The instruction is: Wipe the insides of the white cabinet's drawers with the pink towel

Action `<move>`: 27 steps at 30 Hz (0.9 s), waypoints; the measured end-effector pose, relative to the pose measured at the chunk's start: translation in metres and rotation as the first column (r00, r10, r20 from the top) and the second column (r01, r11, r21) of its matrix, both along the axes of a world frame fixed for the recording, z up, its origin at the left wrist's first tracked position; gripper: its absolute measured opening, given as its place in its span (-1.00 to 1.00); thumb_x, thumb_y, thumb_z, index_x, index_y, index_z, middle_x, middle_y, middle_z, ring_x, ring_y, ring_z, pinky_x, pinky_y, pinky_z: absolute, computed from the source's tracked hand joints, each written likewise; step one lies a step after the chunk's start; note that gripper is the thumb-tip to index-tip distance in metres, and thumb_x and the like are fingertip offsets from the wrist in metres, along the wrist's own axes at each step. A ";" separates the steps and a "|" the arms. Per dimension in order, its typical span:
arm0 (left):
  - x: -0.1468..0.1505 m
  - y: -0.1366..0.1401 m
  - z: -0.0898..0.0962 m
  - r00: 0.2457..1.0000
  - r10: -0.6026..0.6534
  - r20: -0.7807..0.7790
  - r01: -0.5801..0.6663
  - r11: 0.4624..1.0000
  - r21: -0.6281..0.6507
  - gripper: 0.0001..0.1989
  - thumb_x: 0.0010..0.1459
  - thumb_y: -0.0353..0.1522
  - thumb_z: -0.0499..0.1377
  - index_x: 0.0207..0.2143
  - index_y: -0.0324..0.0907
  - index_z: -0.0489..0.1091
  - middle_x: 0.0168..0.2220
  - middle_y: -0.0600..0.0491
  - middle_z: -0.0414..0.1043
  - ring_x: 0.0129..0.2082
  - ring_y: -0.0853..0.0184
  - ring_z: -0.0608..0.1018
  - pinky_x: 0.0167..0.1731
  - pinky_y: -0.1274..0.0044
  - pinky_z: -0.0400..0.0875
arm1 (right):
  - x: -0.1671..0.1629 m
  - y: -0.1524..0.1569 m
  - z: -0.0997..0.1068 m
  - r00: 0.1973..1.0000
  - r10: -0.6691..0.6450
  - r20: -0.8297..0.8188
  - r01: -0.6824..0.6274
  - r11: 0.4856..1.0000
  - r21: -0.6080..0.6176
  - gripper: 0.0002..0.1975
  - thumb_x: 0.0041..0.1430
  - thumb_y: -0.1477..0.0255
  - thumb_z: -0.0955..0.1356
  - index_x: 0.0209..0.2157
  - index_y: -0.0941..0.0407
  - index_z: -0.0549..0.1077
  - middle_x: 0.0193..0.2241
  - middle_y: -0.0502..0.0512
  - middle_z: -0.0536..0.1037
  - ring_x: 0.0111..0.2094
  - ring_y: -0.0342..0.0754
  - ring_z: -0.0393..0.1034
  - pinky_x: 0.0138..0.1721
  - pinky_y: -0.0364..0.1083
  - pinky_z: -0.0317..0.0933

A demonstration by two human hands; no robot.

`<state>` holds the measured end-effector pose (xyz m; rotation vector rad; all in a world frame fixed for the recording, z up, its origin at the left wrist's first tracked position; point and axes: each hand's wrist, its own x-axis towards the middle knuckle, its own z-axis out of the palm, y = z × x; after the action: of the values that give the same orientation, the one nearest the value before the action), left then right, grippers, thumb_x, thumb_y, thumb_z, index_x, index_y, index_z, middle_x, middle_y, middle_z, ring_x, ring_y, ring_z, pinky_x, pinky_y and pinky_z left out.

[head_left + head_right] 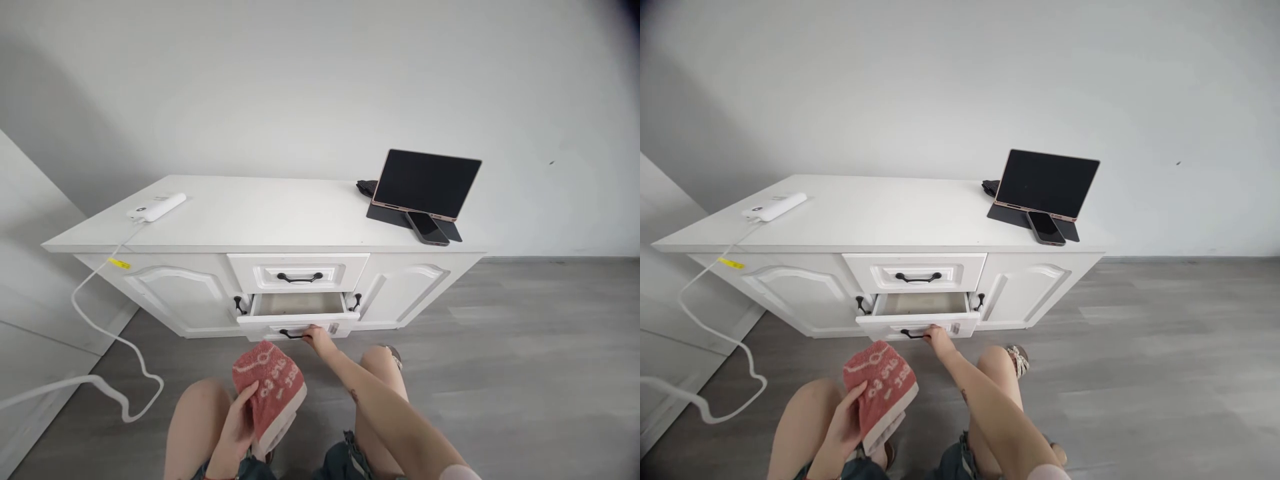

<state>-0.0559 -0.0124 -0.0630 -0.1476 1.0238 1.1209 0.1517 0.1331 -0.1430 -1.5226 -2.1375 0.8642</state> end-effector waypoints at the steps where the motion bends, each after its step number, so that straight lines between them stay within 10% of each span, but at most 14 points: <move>1: 0.003 0.001 0.001 0.999 0.007 -0.035 -0.008 1.000 -0.020 -0.53 0.02 -0.51 0.18 0.03 -0.13 0.37 -0.28 -0.04 0.61 -0.20 0.04 0.60 -0.09 0.16 0.46 | 0.000 0.006 0.002 1.000 -0.006 0.006 0.006 1.000 -0.008 -0.78 0.13 0.58 0.28 -0.37 0.19 0.58 -0.34 0.17 0.58 -0.28 -0.03 0.42 -0.16 -0.13 0.23; 21: 0.027 -0.001 0.001 0.990 -0.141 -0.026 0.141 0.990 -0.007 -0.68 0.08 -0.33 0.22 -0.12 -0.30 0.42 -0.31 -0.11 0.60 -0.23 0.09 0.62 -0.12 0.29 0.47 | -0.007 0.076 0.034 0.974 -0.227 0.003 0.221 0.945 -0.242 -0.74 0.26 0.32 0.29 -0.15 0.22 0.44 -0.14 0.06 0.47 -0.12 0.01 0.40 -0.09 0.04 0.32; 27: 0.033 0.001 -0.008 0.993 -0.104 -0.062 0.106 0.994 0.019 -0.72 0.02 -0.37 0.22 -0.17 -0.25 0.44 -0.30 -0.09 0.59 -0.22 0.08 0.61 -0.11 0.25 0.45 | -0.012 0.041 0.054 0.897 -0.388 -0.211 0.319 0.899 -0.299 -0.74 0.22 0.36 0.32 -0.09 0.17 0.45 -0.16 0.14 0.53 -0.11 0.00 0.43 -0.04 0.01 0.28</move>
<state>-0.0226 -0.0117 -0.0713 -0.0420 1.0610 1.0457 0.1396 0.1738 -0.0889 -1.7379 -1.5342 1.1675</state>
